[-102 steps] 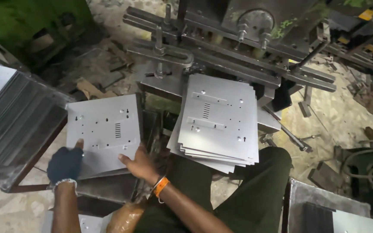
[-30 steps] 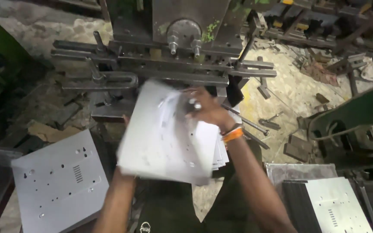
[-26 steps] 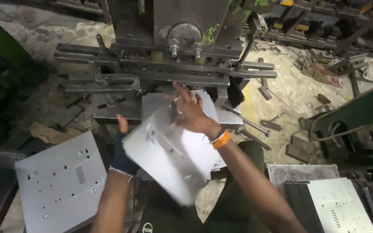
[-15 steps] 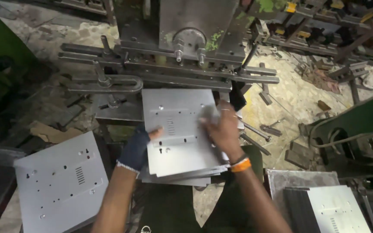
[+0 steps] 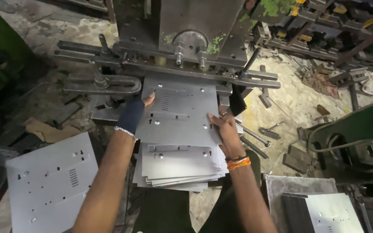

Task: The worker is organizing and stacking stamped metal plates at a factory workstation.

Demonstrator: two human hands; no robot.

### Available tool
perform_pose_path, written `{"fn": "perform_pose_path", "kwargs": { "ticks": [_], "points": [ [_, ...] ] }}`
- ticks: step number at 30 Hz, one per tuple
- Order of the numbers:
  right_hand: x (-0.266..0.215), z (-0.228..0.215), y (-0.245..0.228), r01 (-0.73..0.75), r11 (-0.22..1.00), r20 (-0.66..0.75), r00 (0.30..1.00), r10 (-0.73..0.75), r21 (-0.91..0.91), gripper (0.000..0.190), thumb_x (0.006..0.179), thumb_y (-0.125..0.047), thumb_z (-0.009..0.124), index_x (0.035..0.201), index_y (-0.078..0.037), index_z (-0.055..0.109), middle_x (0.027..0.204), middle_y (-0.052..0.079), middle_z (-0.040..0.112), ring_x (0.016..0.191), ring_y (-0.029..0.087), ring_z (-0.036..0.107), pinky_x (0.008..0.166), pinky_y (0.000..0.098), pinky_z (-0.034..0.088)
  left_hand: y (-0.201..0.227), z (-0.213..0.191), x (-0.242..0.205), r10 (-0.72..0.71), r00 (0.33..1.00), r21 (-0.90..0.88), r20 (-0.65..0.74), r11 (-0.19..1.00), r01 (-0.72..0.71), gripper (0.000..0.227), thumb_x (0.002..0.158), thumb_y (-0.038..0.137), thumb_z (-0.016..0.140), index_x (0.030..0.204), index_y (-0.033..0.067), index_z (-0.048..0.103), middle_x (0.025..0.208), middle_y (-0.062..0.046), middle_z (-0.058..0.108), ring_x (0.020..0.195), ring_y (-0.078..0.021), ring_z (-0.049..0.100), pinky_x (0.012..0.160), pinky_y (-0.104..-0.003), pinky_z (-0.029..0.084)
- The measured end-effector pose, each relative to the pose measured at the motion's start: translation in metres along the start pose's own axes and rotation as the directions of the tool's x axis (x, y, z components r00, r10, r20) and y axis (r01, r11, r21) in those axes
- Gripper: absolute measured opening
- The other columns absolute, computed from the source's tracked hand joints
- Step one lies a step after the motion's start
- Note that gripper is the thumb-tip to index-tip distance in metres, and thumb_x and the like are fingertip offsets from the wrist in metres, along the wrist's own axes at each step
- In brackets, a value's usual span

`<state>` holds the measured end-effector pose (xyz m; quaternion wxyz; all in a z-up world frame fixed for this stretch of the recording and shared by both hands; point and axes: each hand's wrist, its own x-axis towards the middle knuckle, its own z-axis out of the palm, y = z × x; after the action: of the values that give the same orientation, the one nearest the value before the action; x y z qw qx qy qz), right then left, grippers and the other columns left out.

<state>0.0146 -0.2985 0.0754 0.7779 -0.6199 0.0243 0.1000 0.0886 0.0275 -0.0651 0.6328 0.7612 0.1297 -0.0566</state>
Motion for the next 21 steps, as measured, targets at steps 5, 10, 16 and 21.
{"fn": "perform_pose_path", "kwargs": {
  "ticks": [5, 10, 16, 21],
  "points": [
    [0.007, -0.005, 0.011, 0.057, 0.995, -0.009, 0.998, -0.057, 0.081, 0.03, 0.089, -0.004, 0.071, 0.117, 0.004, 0.062, 0.093, 0.005, 0.068, 0.079, 0.012, 0.064, 0.069, 0.0283, 0.053, 0.028, -0.005, -0.031, 0.263, 0.935, 0.092, -0.236, 0.964, -0.248, 0.081, 0.083, 0.059, 0.076, 0.134, -0.0018, 0.059, 0.13, -0.017, 0.065, 0.12, -0.03, 0.058, 0.099, -0.041, 0.045],
    [0.013, -0.009, 0.022, 0.029, 0.993, -0.008, 1.0, -0.029, 0.113, 0.04, 0.088, -0.009, 0.074, 0.123, 0.004, 0.06, 0.095, 0.007, 0.067, 0.079, 0.014, 0.062, 0.069, 0.0302, 0.052, 0.042, -0.006, -0.041, 0.229, 0.957, 0.104, -0.179, 0.972, -0.213, 0.07, 0.084, 0.056, 0.072, 0.13, 0.0036, 0.067, 0.128, -0.012, 0.073, 0.121, -0.0273, 0.066, 0.104, -0.037, 0.048],
    [0.011, -0.002, 0.017, -0.096, 0.993, -0.222, 0.969, 0.107, 0.063, 0.059, 0.082, -0.012, 0.075, 0.133, -0.002, 0.046, 0.108, 0.007, 0.067, 0.09, 0.013, 0.068, 0.079, 0.0328, 0.058, 0.032, -0.008, -0.029, 0.381, 0.904, 0.178, -0.193, 0.92, -0.35, 0.075, 0.085, 0.056, 0.073, 0.137, 0.0033, 0.06, 0.138, -0.016, 0.065, 0.131, -0.0319, 0.056, 0.111, -0.04, 0.04],
    [0.024, -0.02, 0.038, 0.052, 0.996, -0.045, 0.998, -0.048, 0.074, 0.047, 0.09, -0.01, 0.077, 0.125, 0.013, 0.055, 0.097, 0.012, 0.062, 0.082, 0.017, 0.061, 0.072, 0.0331, 0.052, 0.031, -0.007, -0.031, 0.375, 0.898, 0.24, -0.228, 0.916, -0.322, 0.078, 0.086, 0.057, 0.072, 0.139, 0.0022, 0.058, 0.143, -0.02, 0.059, 0.136, -0.0375, 0.05, 0.111, -0.042, 0.037]
  ]
}}
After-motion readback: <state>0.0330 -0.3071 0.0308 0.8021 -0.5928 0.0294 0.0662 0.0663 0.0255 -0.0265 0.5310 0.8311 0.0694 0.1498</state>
